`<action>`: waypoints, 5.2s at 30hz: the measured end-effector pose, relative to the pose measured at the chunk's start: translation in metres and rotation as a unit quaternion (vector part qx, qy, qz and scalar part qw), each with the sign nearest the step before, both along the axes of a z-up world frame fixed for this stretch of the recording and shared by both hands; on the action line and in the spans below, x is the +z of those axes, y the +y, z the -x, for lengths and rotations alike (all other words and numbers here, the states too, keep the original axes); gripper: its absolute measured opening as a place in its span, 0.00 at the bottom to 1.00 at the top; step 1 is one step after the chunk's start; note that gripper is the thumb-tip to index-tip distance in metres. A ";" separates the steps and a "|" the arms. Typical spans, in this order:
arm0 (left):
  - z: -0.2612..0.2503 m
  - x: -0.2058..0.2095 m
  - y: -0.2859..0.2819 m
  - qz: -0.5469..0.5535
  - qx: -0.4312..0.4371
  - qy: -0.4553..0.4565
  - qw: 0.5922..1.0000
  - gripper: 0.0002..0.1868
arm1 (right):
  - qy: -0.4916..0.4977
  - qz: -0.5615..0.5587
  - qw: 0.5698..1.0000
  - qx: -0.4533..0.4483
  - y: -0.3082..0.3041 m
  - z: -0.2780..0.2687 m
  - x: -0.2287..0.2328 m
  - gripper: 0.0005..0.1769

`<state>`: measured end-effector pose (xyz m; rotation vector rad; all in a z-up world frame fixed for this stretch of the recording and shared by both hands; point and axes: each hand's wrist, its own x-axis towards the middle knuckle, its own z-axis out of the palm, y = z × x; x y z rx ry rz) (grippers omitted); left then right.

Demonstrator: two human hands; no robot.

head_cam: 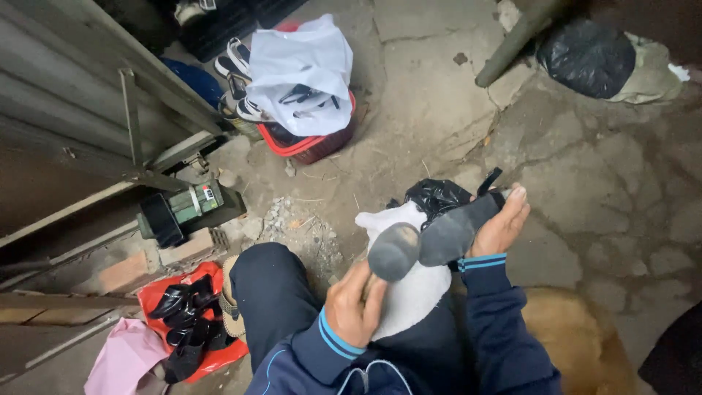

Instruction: The person sits on the floor and uses a rubber mallet to repeatedly tap the sole and heel of a black sandal held against a white cloth. The person rotates the sandal to work on different areas of the sole throughout the clip.

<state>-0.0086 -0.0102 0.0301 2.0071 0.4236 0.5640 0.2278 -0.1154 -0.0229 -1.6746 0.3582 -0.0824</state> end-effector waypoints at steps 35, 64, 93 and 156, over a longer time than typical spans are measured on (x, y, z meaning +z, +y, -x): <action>-0.021 -0.048 0.010 -0.030 -0.010 0.077 0.997 0.23 | -0.027 -0.154 0.987 0.046 0.002 -0.035 -0.045 0.48; 0.000 -0.018 -0.017 -0.008 0.014 0.024 1.000 0.21 | 0.025 -0.251 0.967 -0.028 -0.028 -0.046 -0.113 0.53; -0.002 -0.029 0.002 0.085 0.062 0.010 0.994 0.13 | 0.125 -0.329 0.899 0.259 -0.161 0.101 -0.073 0.10; -0.010 -0.024 -0.008 0.054 0.031 0.038 0.997 0.18 | 0.152 0.103 0.871 0.456 -0.056 0.085 0.013 0.34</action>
